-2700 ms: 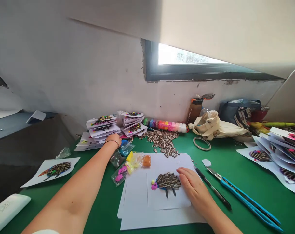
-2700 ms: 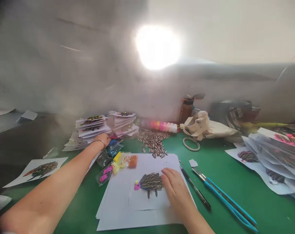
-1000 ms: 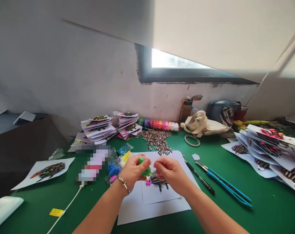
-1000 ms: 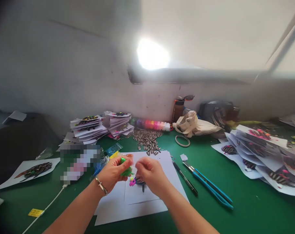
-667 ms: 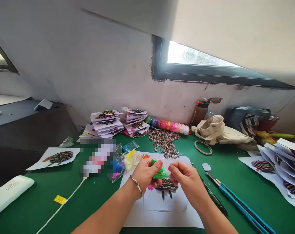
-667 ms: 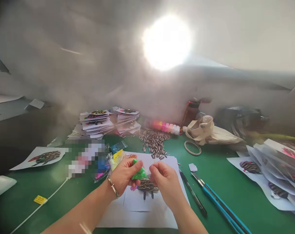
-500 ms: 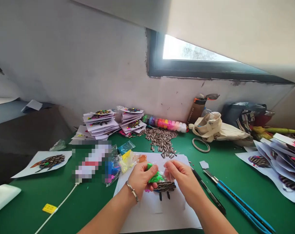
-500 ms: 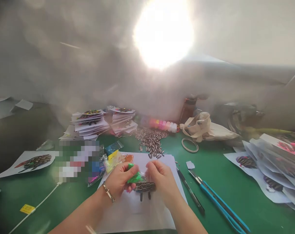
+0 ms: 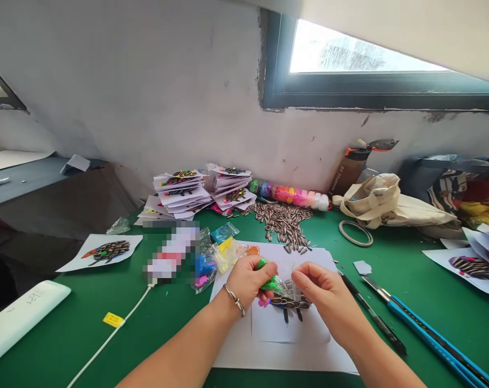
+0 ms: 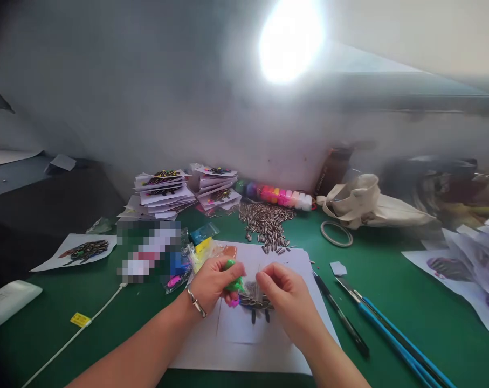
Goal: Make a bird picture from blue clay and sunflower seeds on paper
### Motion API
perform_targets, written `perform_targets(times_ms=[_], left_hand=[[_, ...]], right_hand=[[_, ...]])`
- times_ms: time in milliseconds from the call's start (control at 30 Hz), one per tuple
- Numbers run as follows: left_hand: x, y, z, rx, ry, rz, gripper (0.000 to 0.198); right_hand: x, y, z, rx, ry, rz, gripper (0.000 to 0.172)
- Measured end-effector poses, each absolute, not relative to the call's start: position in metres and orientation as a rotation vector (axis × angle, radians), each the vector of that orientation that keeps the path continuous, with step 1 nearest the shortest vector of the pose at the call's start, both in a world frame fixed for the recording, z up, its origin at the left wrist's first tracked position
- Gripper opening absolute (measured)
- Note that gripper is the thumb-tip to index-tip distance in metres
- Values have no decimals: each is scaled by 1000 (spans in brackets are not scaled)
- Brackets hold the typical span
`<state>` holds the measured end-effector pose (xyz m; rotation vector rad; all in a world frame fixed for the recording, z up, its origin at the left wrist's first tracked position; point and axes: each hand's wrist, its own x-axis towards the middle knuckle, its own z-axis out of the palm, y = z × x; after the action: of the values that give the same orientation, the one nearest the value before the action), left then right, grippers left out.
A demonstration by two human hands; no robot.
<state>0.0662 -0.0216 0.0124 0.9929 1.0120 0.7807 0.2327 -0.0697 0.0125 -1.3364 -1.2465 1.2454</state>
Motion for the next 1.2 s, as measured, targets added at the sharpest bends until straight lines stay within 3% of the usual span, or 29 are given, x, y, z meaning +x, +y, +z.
perform_targets(times_ms=[700, 967, 1200], left_hand=[[67, -21, 14, 1029, 954, 861, 53], [64, -16, 14, 1070, 942, 923, 47], [62, -20, 24, 1225, 937, 882, 47]], right_hand=[[229, -73, 23, -1273, -1214, 1046, 43], [225, -74, 26, -1190, -1086, 1318, 17], [227, -72, 26, -1135, -1047, 1426, 19]])
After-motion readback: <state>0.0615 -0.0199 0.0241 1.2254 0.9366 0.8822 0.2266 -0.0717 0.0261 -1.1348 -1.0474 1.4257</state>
